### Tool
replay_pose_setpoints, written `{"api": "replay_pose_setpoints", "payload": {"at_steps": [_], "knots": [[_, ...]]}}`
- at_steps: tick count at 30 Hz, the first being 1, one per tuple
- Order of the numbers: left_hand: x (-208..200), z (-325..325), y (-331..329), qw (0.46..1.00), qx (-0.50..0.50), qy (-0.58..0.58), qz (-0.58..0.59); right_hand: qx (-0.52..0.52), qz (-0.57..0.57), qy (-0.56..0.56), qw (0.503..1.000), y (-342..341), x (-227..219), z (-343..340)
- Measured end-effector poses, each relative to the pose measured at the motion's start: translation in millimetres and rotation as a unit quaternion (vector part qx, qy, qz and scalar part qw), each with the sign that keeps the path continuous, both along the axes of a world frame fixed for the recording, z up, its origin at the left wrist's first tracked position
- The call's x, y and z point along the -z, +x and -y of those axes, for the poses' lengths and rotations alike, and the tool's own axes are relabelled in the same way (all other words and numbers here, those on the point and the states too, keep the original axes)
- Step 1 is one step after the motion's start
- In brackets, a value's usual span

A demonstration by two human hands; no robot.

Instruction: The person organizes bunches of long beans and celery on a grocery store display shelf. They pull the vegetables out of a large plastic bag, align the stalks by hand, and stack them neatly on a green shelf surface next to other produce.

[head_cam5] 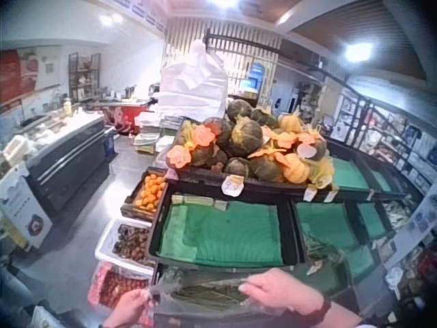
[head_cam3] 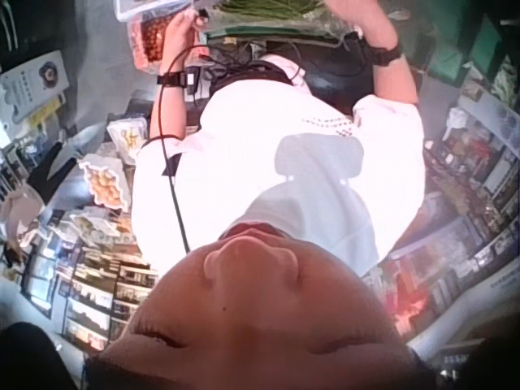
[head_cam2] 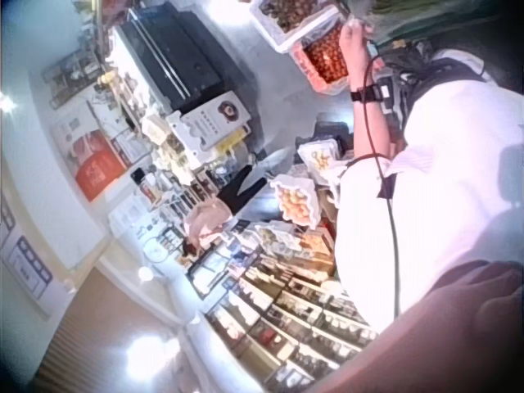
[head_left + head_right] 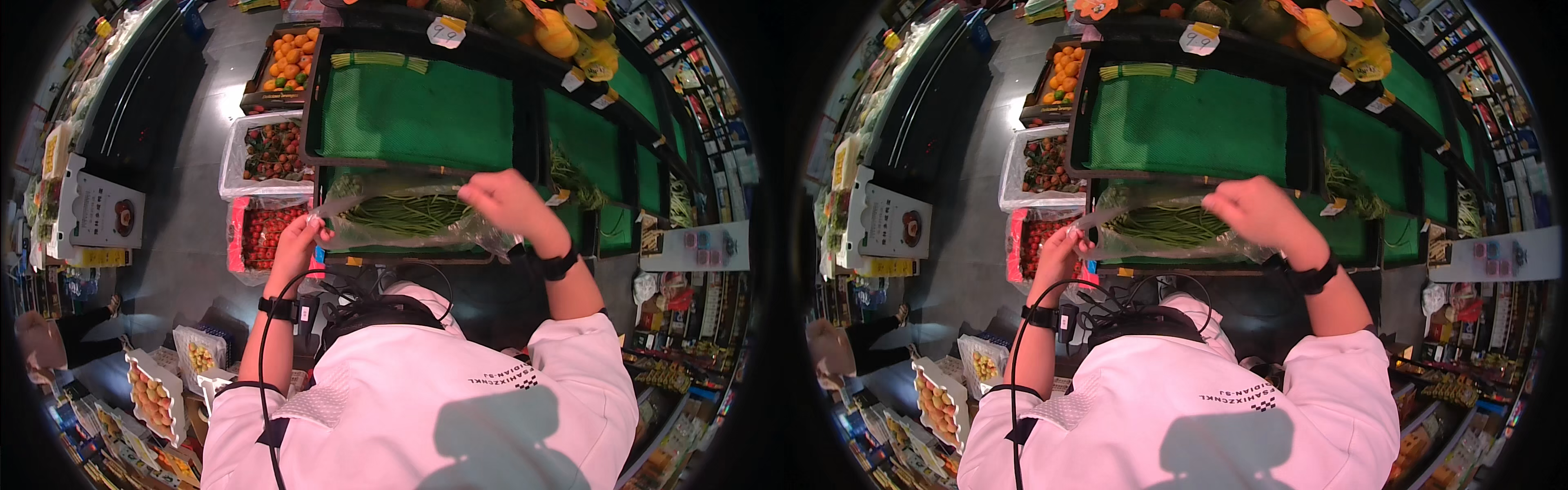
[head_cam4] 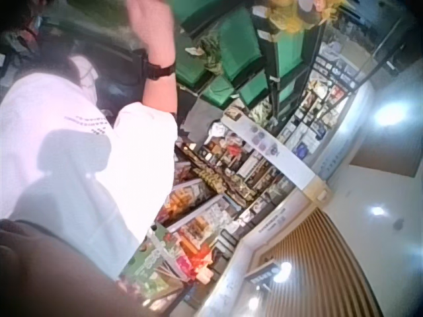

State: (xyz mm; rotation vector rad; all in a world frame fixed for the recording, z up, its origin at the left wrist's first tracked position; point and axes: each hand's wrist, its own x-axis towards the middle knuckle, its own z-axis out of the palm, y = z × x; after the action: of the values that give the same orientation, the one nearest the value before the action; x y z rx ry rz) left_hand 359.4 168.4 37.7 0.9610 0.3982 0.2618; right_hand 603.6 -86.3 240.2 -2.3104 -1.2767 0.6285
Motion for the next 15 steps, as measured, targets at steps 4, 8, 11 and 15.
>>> {"api": "replay_pose_setpoints", "payload": {"at_steps": [4,8,11,15], "knots": [[-28,9,12,0.996,0.053,-0.045,0.059,-0.071,0.069,-0.029,0.995,-33,87,16],[-45,10,14,0.994,0.098,0.014,0.037,-0.034,0.059,-0.064,0.996,-35,177,30],[-49,16,12,0.993,0.105,0.046,0.038,-0.001,0.042,-0.125,0.991,-18,217,27],[-45,24,5,0.995,0.085,0.041,0.034,0.057,0.050,-0.161,0.984,5,243,13]]}}
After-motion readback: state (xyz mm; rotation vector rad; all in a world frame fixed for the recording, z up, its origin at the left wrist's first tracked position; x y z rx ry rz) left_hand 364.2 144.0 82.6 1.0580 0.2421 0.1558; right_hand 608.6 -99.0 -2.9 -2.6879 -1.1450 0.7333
